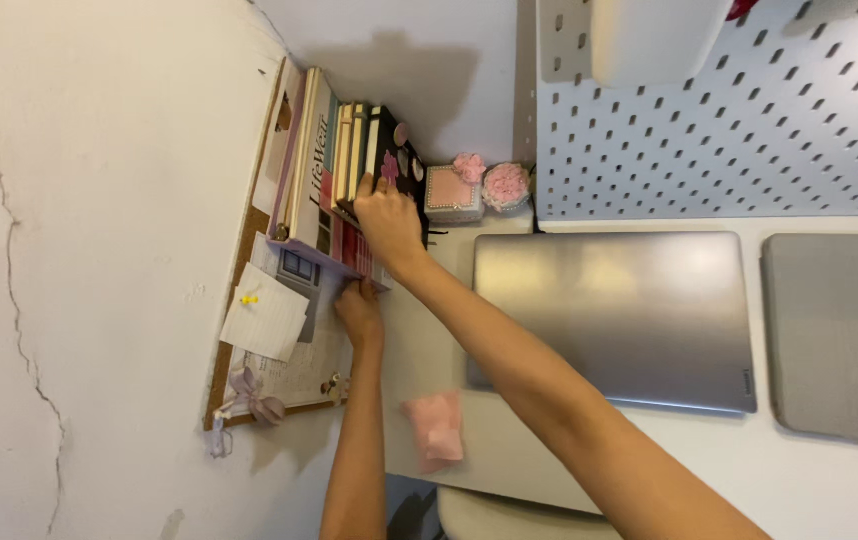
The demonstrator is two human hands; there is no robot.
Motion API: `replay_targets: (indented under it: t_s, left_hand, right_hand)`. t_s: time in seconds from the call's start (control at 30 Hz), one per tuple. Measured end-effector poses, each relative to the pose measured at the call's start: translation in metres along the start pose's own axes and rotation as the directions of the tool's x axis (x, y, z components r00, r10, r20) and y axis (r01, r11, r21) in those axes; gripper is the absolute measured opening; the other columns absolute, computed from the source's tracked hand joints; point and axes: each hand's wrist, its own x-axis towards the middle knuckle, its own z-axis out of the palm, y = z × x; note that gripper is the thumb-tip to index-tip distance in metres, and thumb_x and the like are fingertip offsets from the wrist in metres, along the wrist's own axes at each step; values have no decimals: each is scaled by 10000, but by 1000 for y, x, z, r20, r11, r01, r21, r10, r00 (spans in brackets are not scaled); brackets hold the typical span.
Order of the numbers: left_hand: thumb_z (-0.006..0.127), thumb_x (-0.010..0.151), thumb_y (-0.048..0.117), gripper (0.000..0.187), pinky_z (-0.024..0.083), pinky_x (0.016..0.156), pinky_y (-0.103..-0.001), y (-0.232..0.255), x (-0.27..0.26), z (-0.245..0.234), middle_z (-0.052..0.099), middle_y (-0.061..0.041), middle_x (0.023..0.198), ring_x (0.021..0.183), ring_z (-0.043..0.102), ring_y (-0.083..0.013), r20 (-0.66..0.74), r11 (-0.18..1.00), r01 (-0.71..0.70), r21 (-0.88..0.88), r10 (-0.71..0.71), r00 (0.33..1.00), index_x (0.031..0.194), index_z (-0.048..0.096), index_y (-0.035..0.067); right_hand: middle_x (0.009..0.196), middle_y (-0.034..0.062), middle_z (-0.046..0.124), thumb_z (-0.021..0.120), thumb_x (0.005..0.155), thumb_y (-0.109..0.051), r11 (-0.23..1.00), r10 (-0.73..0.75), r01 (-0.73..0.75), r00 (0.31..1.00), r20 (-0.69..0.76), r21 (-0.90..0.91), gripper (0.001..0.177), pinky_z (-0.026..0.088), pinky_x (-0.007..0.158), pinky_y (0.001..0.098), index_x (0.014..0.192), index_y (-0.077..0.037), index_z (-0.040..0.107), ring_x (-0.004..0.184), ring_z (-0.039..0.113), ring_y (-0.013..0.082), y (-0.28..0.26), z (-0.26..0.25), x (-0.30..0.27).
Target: The person organizes a desk area by placing a keyboard and a box into a drawer, arranging pens in a wall-mounted holder, and wiping the desk surface with a cloth. They also coil a power adapter cable and store it in the drawer.
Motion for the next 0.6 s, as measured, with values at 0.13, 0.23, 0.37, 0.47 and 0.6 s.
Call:
replay_targets:
  t_s: [0.13,0.23,0.37,0.47,0.6]
  left_hand:
    - [557,1035,152,294,525,706,-463,11,-14,8,715,-283,880,770,696,-387,-22,995,22,-97,-24,999,935,707,-80]
    - [551,1097,230,372,528,730,-466,13,-13,17,708,-284,899,816,701,-390,-12,994,89,-64,-90,996,946,718,-66]
    - [533,1028,125,266,568,703,-385,9,-33,13,740,-203,853,761,718,-287,52,968,149,-200,-142,989,931,700,-58]
    - [534,987,97,203,619,682,-312,5,-63,7,756,-138,878,772,747,-186,116,941,233,-244,-210,971,987,706,-10]
    - [527,1022,109,189,593,656,-343,-3,-96,-12,741,-143,857,729,729,-201,168,927,294,-234,-259,951,1059,670,-9]
  right_hand:
    - [1281,282,601,742,834,-222,993,76,-85,991,112,78,615,598,870,474,1358,24,533,1109,678,371,-9,-20,0]
    - [1540,288,312,812,727,-287,986,123,-128,991,50,106,855,562,853,587,1472,-106,436,1274,513,476,-20,-27,-6]
    - [1678,241,85,775,770,16,984,132,-132,991,13,117,994,596,882,534,1601,-345,366,1451,379,529,-12,-9,-2]
    - [1631,304,157,849,873,-206,923,131,-160,986,106,349,735,581,854,604,1468,-294,427,1340,418,566,-10,1,5]
    - [1506,323,237,919,672,-176,923,20,-86,984,178,375,922,600,819,543,1436,-280,413,1254,458,579,6,-11,21]
